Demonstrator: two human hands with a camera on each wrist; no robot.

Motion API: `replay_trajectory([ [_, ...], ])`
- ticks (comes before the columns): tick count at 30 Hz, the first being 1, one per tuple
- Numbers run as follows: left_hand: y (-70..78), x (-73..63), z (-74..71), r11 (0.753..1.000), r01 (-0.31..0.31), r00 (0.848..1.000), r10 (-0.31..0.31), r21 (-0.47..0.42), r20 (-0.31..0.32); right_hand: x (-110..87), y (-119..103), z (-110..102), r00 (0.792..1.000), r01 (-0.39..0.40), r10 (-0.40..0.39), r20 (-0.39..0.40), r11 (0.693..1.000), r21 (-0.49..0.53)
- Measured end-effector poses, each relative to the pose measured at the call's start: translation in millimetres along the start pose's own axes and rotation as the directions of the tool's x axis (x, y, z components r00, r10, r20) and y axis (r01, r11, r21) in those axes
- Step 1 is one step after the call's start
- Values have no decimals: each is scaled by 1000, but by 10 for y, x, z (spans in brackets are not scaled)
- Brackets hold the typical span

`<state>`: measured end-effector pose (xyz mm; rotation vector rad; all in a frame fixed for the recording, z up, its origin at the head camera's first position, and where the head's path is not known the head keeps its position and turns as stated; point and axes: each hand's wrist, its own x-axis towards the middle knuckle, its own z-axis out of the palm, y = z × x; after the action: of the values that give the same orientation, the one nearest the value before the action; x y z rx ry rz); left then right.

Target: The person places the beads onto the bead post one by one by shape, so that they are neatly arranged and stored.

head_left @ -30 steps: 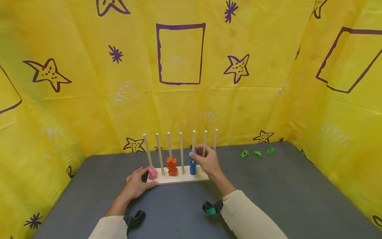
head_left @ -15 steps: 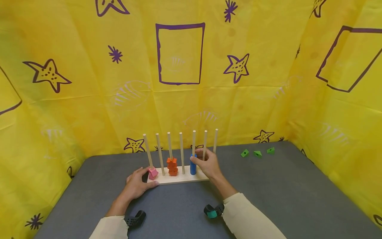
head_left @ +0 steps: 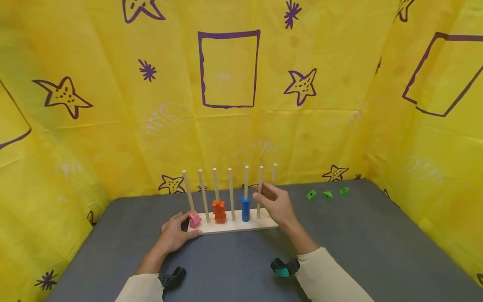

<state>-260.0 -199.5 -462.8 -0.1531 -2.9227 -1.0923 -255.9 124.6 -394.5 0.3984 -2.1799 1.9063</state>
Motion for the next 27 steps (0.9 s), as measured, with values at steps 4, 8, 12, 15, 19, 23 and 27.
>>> replay_trajectory([
  [4, 7, 1, 7, 1000, 18, 1000, -18, -7, 6, -12, -221, -178, 997, 80, -81, -6, 996, -30],
  [8, 8, 0, 9, 1000, 25, 1000, -25, -5, 6, 3, -360, -374, 976, 217, -217, -24, 976, -29],
  [12, 0, -1, 2, 1000, 28, 1000, -28, -8, 1, 41, -382, -595, 948, 310, -312, -62, 950, -43],
  [15, -15, -6, 6, 1000, 25, 1000, -25, -6, -1, 71, -328, -773, 935, 328, -335, -115, 942, -72],
  [19, -29, -7, 11, 1000, 21, 1000, -21, -1, 2, 111, -163, -1001, 924, 306, -314, -219, 950, -68],
  [23, -26, 1, 13, 1000, 23, 1000, -23, -2, 3, 155, 71, -1173, 916, 254, -241, -321, 967, -1],
  [27, -18, 2, 7, 999, 36, 999, -36, -1, 7, 191, 285, -1272, 911, 160, -139, -388, 987, 22],
])
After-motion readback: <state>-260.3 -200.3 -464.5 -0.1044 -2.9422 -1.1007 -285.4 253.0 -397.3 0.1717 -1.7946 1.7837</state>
